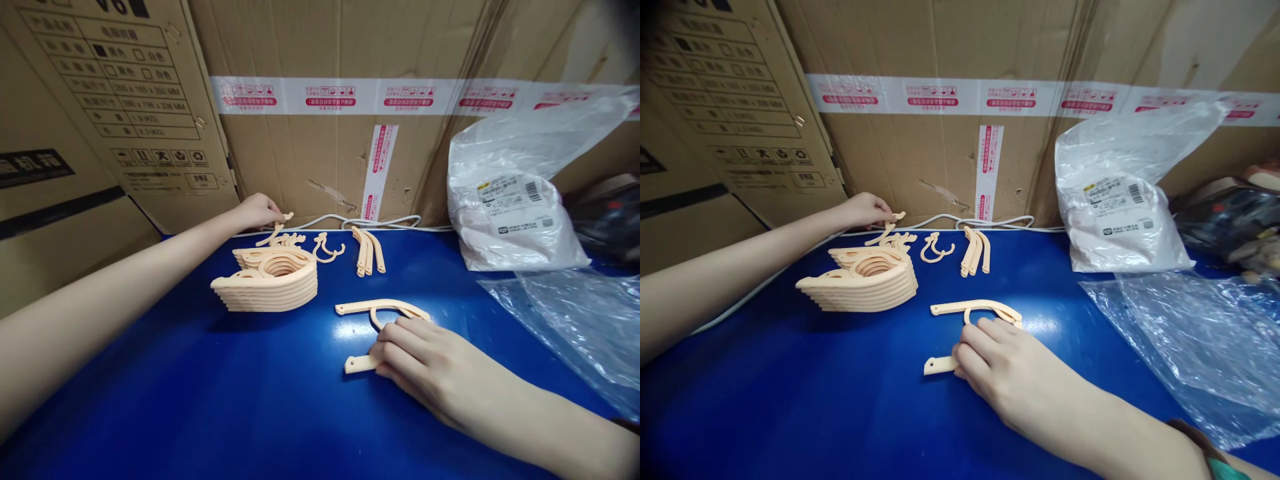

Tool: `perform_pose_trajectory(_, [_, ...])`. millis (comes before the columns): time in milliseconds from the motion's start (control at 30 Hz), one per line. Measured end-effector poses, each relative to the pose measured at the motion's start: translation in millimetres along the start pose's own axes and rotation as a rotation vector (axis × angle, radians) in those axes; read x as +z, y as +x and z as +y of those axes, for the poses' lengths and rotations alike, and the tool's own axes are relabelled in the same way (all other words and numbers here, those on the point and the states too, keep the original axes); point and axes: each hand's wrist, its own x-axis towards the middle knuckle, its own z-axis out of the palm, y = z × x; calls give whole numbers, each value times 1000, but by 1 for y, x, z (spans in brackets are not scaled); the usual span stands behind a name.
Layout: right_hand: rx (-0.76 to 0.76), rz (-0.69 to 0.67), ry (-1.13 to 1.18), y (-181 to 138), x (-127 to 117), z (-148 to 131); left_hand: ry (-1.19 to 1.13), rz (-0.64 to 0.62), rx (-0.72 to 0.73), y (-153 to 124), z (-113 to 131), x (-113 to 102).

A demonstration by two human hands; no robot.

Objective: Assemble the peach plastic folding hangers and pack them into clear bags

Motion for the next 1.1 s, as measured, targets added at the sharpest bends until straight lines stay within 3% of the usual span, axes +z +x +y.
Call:
perform_pose_trajectory(300, [-23, 15, -49, -2, -4, -5, 79, 327, 256, -46, 17, -30])
perform_pose_trajectory(500, [-56, -6, -68, -4, -6, -7, 101, 465, 514, -110, 59, -50])
perform_pose_trajectory(667, [-46, -30, -117, -8, -5, -8, -8, 372, 526, -189, 96, -27])
perform_pose_trajectory(767, [-32, -55, -112, -8, -6, -7, -51, 206, 569, -222, 99, -1])
perform_pose_trajectory(900, [-16, -42, -118, -7, -8, -4, -38, 58, 605, -234, 88, 27])
perform_pose_trajectory(1100, [37, 35, -91, -6, -10, -3, -155, -96, 465, -226, 73, 47])
